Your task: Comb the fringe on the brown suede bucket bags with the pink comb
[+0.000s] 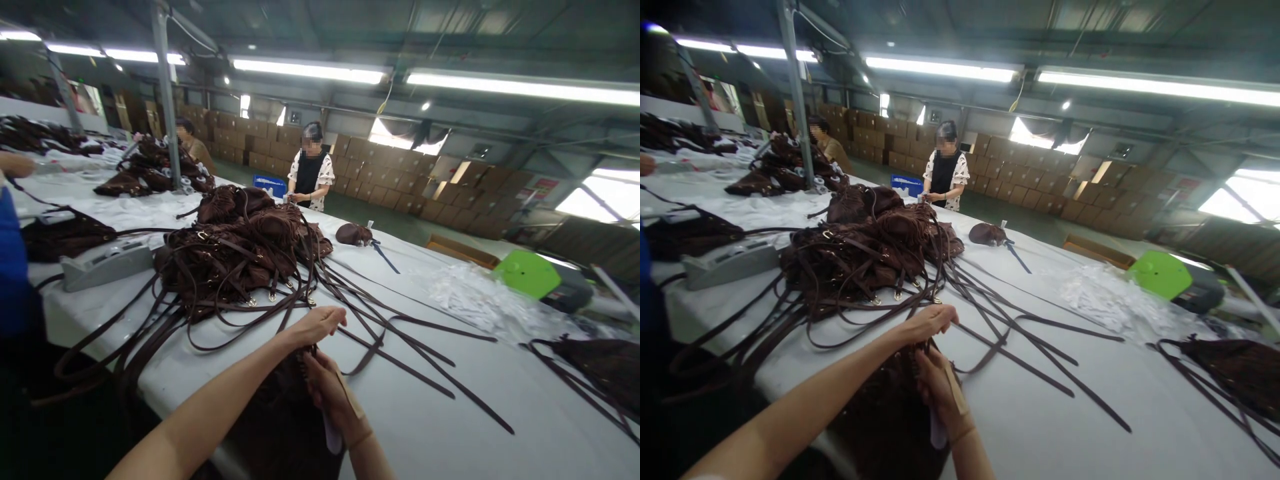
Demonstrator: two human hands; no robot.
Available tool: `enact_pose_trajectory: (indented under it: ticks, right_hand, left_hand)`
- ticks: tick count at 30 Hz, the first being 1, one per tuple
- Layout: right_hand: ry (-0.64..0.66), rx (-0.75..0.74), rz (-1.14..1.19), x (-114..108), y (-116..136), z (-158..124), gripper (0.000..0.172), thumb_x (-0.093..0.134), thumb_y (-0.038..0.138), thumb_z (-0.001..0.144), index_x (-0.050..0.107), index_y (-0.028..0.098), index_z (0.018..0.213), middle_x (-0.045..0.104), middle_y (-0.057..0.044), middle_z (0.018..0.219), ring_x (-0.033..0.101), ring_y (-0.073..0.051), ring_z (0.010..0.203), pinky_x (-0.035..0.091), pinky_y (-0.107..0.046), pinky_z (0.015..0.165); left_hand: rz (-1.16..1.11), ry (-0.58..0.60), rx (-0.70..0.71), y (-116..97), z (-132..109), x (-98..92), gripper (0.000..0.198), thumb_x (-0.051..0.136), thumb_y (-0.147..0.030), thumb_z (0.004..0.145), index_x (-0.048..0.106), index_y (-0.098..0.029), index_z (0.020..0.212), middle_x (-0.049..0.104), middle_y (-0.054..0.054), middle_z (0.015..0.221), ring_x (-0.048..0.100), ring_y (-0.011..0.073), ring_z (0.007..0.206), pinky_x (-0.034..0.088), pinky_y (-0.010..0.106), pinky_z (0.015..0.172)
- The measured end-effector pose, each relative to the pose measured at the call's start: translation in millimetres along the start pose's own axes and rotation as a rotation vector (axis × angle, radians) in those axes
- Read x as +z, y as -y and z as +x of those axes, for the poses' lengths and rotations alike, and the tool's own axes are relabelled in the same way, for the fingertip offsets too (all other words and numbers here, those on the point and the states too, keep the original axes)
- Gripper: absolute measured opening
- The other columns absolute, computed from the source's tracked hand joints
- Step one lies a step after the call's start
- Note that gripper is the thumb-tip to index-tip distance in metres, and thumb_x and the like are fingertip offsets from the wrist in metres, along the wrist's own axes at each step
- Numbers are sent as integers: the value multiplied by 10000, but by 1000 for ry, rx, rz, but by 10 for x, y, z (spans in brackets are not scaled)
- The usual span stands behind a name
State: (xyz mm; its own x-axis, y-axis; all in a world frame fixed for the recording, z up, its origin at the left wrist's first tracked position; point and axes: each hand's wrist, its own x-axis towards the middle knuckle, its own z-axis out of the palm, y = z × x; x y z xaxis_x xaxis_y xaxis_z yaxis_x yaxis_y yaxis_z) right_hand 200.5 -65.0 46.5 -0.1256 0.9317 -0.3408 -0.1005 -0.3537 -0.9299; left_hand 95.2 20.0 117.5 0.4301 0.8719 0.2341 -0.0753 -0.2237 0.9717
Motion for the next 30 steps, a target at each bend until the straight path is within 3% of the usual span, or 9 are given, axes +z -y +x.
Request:
enact_pose_trajectory:
  ticks: [4,5,10,15,20,22,25,28,30]
  right_hand:
    - [-16,24,159,-40,-40,-123,500,671,671,713,507,198,725,415,94,393,261,-36,275,187,-154,287]
    - [-29,20,188,-44,-37,-156,500,658,670,727,487,200,697,414,94,404,256,-29,284,191,-150,295]
    - [-77,4,230,-65,-47,-262,539,668,703,680,485,196,650,421,85,404,259,-24,285,197,-151,299]
    - [-184,-53,150,-177,-87,-324,595,701,722,631,557,184,839,509,69,440,361,-55,301,250,-144,301]
    - [-254,-177,-63,-275,-123,-404,698,748,624,672,575,136,1140,543,60,423,372,-79,281,236,-159,282]
    - [-284,-259,-219,-286,-164,-438,707,699,584,737,552,131,1259,571,48,465,427,-106,322,315,-185,308]
    - [-322,-393,-425,-292,-236,-483,602,666,518,775,608,152,1249,682,-25,651,594,-174,503,477,-239,441]
    - [-342,-450,-491,-296,-283,-508,545,644,504,798,637,167,1225,726,-72,809,675,-224,691,542,-263,558]
    - [-360,-443,-477,-286,-301,-520,559,629,523,813,627,167,1244,729,-75,811,692,-244,753,557,-273,586]
  left_hand:
    - [-166,-380,-17,106,-193,-267,282,520,-344,855,543,-139,1048,586,12,800,553,129,742,446,249,726]
    - [-196,-419,-65,174,-279,-284,282,537,-281,825,534,-138,1068,602,24,836,571,137,777,458,264,762]
    - [-154,-176,-155,438,-752,-58,480,518,-82,699,554,-134,1176,641,101,1140,592,211,1082,431,356,1009]
    - [158,-101,-97,344,-1022,121,661,553,-122,708,463,-192,1360,565,84,1324,493,240,1245,342,376,1121]
    - [517,29,-234,425,-1064,94,611,658,-361,735,509,-233,1314,555,91,1248,535,283,1143,438,405,999]
    - [606,126,-299,499,-1064,80,541,647,-453,748,560,-268,1249,553,85,1197,567,291,1067,475,415,913]
    - [756,218,-328,554,-1106,88,464,614,-529,762,611,-295,1162,533,92,1216,553,331,1065,465,483,887]
    - [913,172,-304,534,-1206,156,407,597,-367,774,596,-310,1177,504,91,1296,492,358,1140,420,533,926]
    - [996,124,-287,513,-1280,243,533,565,-176,719,560,-314,1233,466,90,1366,461,355,1176,403,532,941]
